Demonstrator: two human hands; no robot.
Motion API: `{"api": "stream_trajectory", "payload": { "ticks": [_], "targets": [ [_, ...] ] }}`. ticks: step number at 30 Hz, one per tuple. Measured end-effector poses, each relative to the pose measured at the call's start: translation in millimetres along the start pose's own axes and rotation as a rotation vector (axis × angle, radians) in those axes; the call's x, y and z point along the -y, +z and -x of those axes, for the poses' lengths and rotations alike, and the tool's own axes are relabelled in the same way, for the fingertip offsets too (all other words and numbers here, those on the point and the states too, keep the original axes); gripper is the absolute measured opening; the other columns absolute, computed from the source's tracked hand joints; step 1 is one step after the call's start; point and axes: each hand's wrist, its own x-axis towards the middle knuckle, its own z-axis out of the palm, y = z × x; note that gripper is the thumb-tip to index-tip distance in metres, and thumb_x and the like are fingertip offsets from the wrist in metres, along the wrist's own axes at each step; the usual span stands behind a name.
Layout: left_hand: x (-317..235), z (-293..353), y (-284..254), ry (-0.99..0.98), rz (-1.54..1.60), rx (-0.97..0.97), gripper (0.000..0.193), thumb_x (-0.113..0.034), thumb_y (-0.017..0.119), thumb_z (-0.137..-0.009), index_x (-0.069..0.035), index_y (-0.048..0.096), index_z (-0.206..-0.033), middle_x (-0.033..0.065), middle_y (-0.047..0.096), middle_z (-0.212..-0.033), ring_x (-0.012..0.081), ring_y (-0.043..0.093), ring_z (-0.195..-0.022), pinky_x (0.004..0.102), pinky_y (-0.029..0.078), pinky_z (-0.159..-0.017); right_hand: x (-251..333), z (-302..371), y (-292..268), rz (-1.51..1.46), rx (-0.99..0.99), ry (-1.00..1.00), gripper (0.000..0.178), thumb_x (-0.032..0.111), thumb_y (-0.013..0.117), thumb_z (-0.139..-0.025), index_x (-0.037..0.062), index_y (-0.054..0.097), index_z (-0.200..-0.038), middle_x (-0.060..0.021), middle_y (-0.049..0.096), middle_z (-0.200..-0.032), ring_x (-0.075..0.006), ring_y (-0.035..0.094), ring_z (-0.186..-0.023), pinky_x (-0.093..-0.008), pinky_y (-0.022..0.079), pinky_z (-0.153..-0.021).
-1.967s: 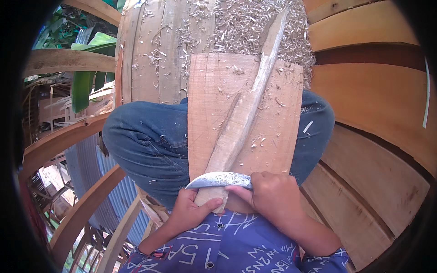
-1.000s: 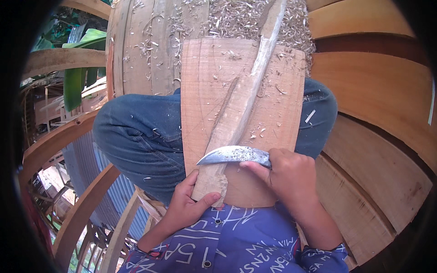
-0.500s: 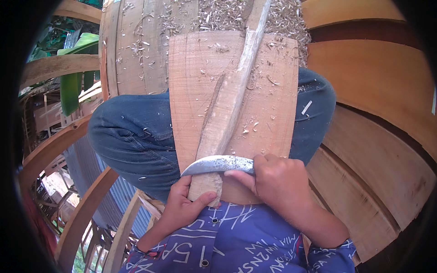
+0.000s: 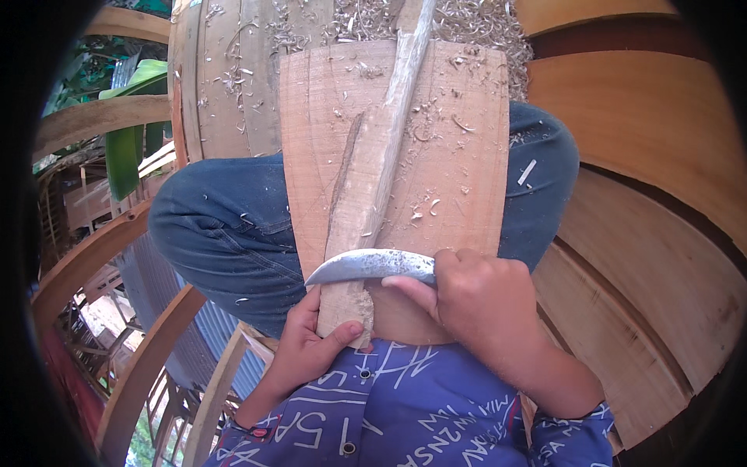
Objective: The person sits cross-legged on a wooden floor and uses a curved knife to carve a long, thin piece of wood resting on their lap. They repeatedly shave off thin strips of wood, creating a pile of shavings on the floor.
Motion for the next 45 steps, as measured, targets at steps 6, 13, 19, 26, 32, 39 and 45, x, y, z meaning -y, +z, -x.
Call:
{"api": "stream_trajectory", "payload": {
  "ticks": [6,13,19,26,32,39,45],
  "targets": [
    [-13,-1,4,-0.054,0.075,0.002,0.042,-0.008,0.064,-0.091,0.007,0.044,-0.124,0.0110,0.064,-0.102,0.0121,0.064,-0.087,0.0239,0.052,-0.075,-6,-9,-2,0.007,-0.057,0.049,0.056,0.054,0.068,-0.077,0.0061,0.053,-0.054,-0.0119,0.054,-0.050,-0.0273,0.057,-0.042,-0.0363,0.044,-0.040],
    [-17,-4,-1,-0.090,0.076,0.038,0.046,-0.010,0.065,-0.090,0.007,0.044,-0.128,0.0095,0.063,-0.105,0.0104,0.061,-0.093,0.0239,0.050,-0.079,-12,-14,-3,0.023,-0.076,0.055,0.056,0.055,0.067,-0.078,0.0064,0.053,-0.054,-0.0118,0.054,-0.049,-0.0261,0.057,-0.042,-0.0360,0.043,-0.040],
    [-7,-3,-4,-0.052,0.040,0.027,0.048,-0.011,0.065,-0.090,0.006,0.043,-0.129,0.0095,0.063,-0.101,0.0113,0.062,-0.088,0.0246,0.051,-0.076,-19,-16,-1,0.027,-0.090,-0.001,0.056,0.056,0.066,-0.079,0.0069,0.053,-0.055,-0.0111,0.055,-0.051,-0.0260,0.058,-0.044,-0.0356,0.044,-0.040],
    [-6,-4,-4,-0.031,-0.001,0.054,0.046,-0.013,0.063,-0.090,0.006,0.042,-0.127,0.0114,0.064,-0.092,0.0154,0.065,-0.077,0.0271,0.053,-0.069,-36,-29,-3,0.051,-0.211,0.147,0.056,0.055,0.065,-0.080,0.0065,0.055,-0.055,-0.0111,0.056,-0.051,-0.0256,0.059,-0.044,-0.0344,0.045,-0.041],
    [-16,-5,2,-0.087,0.038,0.003,0.050,-0.012,0.067,-0.086,0.006,0.043,-0.126,0.0104,0.063,-0.092,0.0145,0.064,-0.072,0.0264,0.053,-0.066,-20,-16,-13,-0.002,-0.013,0.095,0.057,0.052,0.063,-0.083,0.0009,0.057,-0.059,-0.0174,0.057,-0.054,-0.0332,0.059,-0.049,-0.0405,0.047,-0.048],
    [-31,-6,2,-0.058,-0.412,0.049,0.068,-0.018,0.081,-0.074,0.003,0.047,-0.128,0.0080,0.065,-0.101,0.0120,0.062,-0.090,0.0282,0.050,-0.080,-55,-19,-17,-0.312,-0.115,0.363,0.051,0.045,0.067,-0.084,-0.0020,0.060,-0.065,-0.0195,0.056,-0.056,-0.0368,0.060,-0.055,-0.0414,0.046,-0.050],
    [-56,-9,14,-0.019,-0.880,-0.223,0.070,-0.032,0.082,-0.068,0.001,0.048,-0.119,0.0192,0.066,-0.095,0.0315,0.067,-0.088,0.0381,0.053,-0.075,-31,-4,-5,-0.489,-0.073,0.117,0.043,0.040,0.075,-0.078,0.0015,0.057,-0.070,-0.0183,0.060,-0.062,-0.0343,0.063,-0.056,-0.0394,0.048,-0.049]
  ]
}}
